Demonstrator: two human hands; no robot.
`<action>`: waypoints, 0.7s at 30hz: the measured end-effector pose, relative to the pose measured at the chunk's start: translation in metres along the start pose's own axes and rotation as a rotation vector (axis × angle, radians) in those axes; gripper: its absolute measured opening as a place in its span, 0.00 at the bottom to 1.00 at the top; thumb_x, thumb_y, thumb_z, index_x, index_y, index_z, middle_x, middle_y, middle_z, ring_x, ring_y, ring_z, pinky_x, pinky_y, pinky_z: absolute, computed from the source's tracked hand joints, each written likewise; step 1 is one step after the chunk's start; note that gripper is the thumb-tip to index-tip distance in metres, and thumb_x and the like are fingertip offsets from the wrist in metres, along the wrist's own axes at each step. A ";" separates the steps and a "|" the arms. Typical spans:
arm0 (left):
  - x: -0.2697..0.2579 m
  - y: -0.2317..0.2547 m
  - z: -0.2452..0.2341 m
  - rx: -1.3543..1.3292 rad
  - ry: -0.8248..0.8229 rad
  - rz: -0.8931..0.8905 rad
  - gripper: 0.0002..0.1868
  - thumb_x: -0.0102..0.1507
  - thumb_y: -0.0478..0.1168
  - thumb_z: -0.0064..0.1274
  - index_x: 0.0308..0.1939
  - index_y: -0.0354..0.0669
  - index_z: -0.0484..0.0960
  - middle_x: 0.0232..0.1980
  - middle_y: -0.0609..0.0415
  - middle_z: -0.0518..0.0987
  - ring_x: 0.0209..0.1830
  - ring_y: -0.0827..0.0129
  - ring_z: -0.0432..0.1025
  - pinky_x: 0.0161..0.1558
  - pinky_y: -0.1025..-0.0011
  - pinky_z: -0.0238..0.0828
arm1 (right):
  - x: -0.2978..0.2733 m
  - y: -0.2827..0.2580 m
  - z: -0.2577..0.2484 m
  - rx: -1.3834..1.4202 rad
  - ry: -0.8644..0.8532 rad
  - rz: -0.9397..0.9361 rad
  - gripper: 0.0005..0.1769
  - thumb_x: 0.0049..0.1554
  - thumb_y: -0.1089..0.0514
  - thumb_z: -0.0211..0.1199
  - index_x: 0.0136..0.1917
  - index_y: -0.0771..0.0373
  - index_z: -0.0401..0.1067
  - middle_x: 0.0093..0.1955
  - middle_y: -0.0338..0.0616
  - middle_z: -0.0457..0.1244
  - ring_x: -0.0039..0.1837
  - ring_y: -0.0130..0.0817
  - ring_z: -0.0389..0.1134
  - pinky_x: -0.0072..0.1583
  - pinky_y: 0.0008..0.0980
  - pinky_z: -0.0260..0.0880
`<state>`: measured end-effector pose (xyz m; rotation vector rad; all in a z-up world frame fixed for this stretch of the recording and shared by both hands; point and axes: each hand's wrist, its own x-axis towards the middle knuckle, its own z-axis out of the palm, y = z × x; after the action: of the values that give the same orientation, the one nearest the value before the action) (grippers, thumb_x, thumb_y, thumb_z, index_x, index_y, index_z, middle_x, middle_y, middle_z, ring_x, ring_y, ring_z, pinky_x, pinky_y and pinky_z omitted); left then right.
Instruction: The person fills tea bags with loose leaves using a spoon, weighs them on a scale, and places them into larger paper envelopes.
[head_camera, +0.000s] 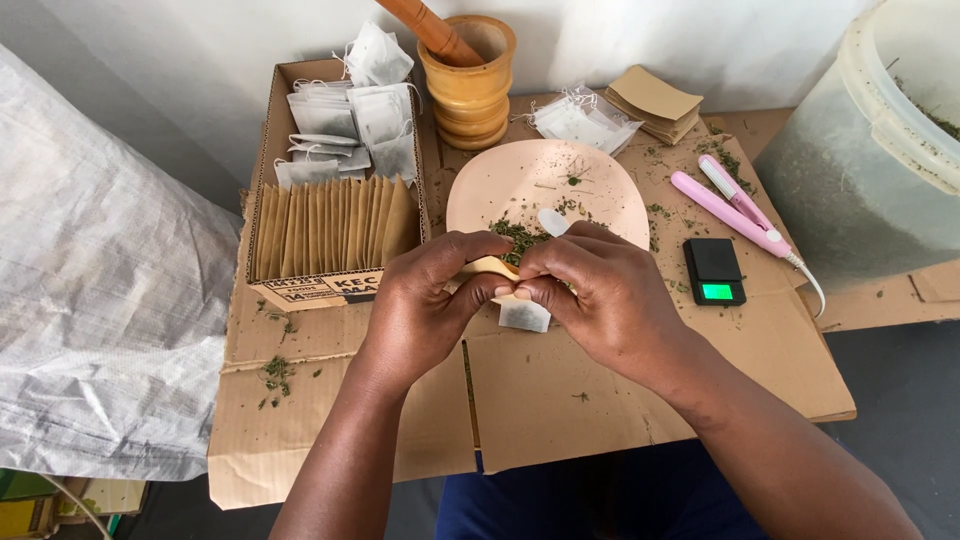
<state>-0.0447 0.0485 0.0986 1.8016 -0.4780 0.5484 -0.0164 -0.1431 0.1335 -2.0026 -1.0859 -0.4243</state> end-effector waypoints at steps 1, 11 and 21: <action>0.000 0.000 0.000 0.001 0.000 0.001 0.15 0.59 0.33 0.63 0.50 0.41 0.83 0.40 0.43 0.84 0.45 0.48 0.81 0.51 0.54 0.77 | 0.000 0.001 0.000 0.000 0.001 -0.001 0.08 0.54 0.70 0.67 0.44 0.60 0.73 0.31 0.47 0.68 0.38 0.51 0.72 0.43 0.46 0.71; 0.003 -0.002 0.005 0.039 0.023 0.047 0.13 0.59 0.33 0.63 0.48 0.44 0.84 0.37 0.47 0.84 0.40 0.53 0.81 0.46 0.60 0.78 | 0.000 -0.002 -0.004 0.068 0.012 0.010 0.12 0.53 0.71 0.65 0.50 0.61 0.76 0.40 0.53 0.71 0.43 0.55 0.73 0.46 0.50 0.72; 0.009 -0.005 0.009 0.086 0.078 0.057 0.11 0.58 0.35 0.65 0.45 0.43 0.85 0.34 0.46 0.83 0.37 0.51 0.81 0.42 0.59 0.79 | -0.005 0.011 0.003 0.234 0.070 0.085 0.13 0.51 0.74 0.66 0.50 0.68 0.75 0.43 0.59 0.70 0.46 0.54 0.74 0.49 0.50 0.73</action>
<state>-0.0331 0.0404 0.0981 1.8455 -0.4590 0.6856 -0.0106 -0.1471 0.1229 -1.8064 -0.9568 -0.3053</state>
